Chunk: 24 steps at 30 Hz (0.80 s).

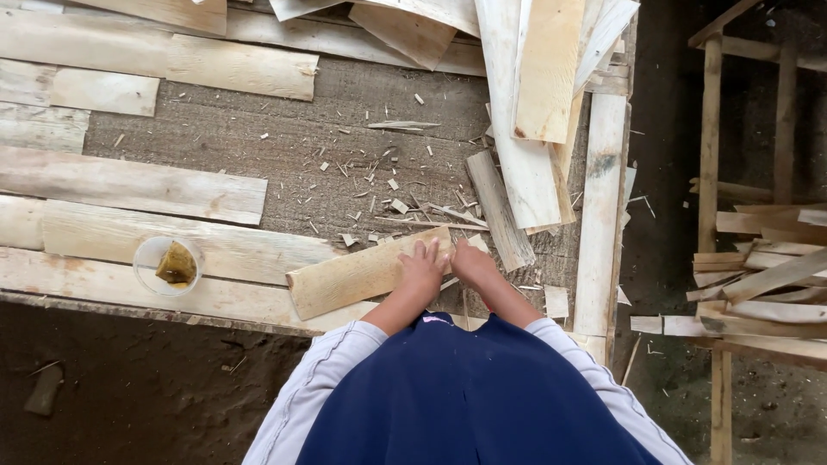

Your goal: The person uses a red utility knife to shave thin strips from several small wooden planks on a workbench. They repeatedly hold each plank, shave its surface, and place the finished pieces aside among other planks.

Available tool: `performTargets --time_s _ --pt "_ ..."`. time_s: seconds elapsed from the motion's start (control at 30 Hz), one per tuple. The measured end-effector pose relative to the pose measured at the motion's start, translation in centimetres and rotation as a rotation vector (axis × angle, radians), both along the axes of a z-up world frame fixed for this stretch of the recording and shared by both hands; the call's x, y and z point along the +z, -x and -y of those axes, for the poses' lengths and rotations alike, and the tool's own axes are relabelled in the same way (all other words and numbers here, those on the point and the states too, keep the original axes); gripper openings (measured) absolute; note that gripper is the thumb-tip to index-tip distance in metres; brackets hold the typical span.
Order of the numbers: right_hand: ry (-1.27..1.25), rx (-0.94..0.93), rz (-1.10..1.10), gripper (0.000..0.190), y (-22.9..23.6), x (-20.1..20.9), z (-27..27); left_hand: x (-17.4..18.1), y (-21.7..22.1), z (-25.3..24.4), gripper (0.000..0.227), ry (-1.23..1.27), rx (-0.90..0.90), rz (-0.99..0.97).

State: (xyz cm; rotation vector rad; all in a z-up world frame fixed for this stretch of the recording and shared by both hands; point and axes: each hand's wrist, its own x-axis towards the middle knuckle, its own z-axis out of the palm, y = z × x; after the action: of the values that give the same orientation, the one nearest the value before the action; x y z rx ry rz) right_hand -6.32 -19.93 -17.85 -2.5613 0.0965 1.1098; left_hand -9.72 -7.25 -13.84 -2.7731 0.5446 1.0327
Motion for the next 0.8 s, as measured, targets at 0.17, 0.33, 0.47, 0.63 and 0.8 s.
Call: performTargets --time_s 0.17,0.33,0.47,0.63,0.8 --pt "0.042 0.065 -0.053 0.042 1.3 0.5 0.5 -0.6 0.1 0.5 0.046 0.002 0.059 0.007" --pt "0.023 0.052 -0.075 0.042 2.9 1.2 1.3 -0.3 -0.1 0.5 0.046 0.008 0.058 0.031" --pt "0.013 0.027 -0.107 0.039 4.3 3.5 1.3 -5.4 0.2 -0.5 0.043 0.139 0.040 0.102" --pt "-0.011 -0.020 -0.092 0.039 4.4 7.4 2.3 -7.8 -1.4 -2.4 0.031 0.306 0.056 0.334" --pt "-0.017 -0.133 -0.012 0.044 4.3 0.2 4.6 -6.6 -2.1 -3.2 0.060 0.280 0.201 0.479"
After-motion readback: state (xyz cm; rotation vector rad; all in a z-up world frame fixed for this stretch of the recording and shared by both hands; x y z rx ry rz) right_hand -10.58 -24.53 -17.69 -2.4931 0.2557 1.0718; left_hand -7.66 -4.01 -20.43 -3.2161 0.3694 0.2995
